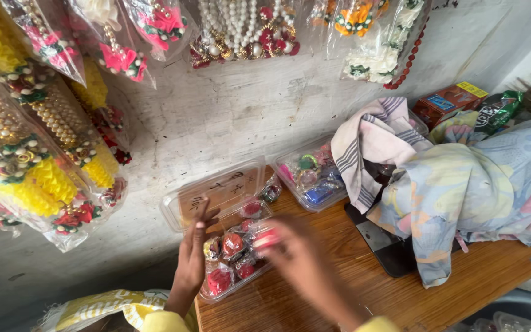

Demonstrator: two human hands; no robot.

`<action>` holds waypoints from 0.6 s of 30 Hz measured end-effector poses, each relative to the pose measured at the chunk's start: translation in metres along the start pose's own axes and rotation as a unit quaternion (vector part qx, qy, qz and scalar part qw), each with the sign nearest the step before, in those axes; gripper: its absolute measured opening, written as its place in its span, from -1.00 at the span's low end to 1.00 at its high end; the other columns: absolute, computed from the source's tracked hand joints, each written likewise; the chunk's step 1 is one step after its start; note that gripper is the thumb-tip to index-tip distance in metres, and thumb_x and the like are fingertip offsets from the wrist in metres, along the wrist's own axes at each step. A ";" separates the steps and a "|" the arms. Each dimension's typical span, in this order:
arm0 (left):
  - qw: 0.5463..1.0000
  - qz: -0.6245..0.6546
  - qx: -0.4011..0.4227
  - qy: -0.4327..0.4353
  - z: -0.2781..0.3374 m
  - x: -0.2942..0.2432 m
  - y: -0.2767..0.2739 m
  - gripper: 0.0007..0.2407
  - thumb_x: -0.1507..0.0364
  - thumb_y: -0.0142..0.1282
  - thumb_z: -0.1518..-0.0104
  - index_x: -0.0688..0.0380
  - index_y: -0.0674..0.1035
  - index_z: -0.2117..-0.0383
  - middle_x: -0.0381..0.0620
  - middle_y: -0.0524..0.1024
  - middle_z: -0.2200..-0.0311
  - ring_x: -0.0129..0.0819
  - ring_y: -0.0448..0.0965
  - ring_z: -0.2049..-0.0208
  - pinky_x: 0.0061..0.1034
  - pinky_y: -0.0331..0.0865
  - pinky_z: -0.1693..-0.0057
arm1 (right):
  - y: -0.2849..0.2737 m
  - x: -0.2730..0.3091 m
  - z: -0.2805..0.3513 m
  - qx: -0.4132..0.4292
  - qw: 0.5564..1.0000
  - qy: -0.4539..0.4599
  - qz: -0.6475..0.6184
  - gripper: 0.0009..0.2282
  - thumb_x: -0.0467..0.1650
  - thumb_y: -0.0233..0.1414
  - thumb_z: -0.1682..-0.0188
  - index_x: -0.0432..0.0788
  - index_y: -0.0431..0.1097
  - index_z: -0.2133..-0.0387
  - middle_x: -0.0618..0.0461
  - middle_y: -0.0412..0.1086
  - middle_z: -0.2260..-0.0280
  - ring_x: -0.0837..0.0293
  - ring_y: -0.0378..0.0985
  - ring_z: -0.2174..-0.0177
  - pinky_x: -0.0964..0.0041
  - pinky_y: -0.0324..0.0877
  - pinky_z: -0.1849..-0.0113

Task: The person organizes small, colorful decorative items by wiping them with a cloth and placing them into clear plastic containers on a wooden table. The person handles the items one at a time, arranging them inside the containers.

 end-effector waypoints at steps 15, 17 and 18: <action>0.936 -0.313 -0.094 0.130 0.029 0.031 -0.020 -0.62 0.35 -0.23 -0.33 0.00 0.40 -0.28 0.03 0.45 -0.19 -0.08 0.32 -0.28 -0.15 0.08 -0.30 | 0.136 0.031 -0.016 0.132 0.970 -0.166 0.121 -0.82 -0.47 0.22 0.20 -0.31 0.50 0.35 -0.17 0.51 0.24 -0.19 0.55 0.19 -0.08 0.39 0.06; 0.928 -0.336 -0.077 0.145 0.025 0.026 -0.029 -0.60 0.36 -0.18 -0.30 0.03 0.41 -0.28 0.05 0.43 -0.16 -0.05 0.29 -0.30 -0.14 0.08 -0.29 | 0.123 0.041 -0.010 0.095 0.964 -0.228 0.104 -0.71 -0.44 0.22 0.20 -0.37 0.45 0.23 -0.25 0.47 0.16 -0.26 0.47 0.09 -0.12 0.33 -0.02; 0.916 -0.362 -0.065 0.161 0.025 0.024 -0.025 -0.61 0.34 -0.14 -0.28 0.01 0.44 -0.25 0.02 0.43 -0.18 -0.06 0.28 -0.30 -0.14 0.07 -0.29 | 0.107 0.040 -0.001 0.058 0.964 -0.243 0.094 -0.63 -0.42 0.22 0.15 -0.41 0.41 0.11 -0.33 0.43 0.08 -0.30 0.43 0.01 -0.10 0.32 -0.03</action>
Point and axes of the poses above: each hand's wrist, its own z-axis away from the middle knuckle, its own y-axis out of the palm, x = y × z, the point moved 6 cm from there along -z, towards the middle knuckle
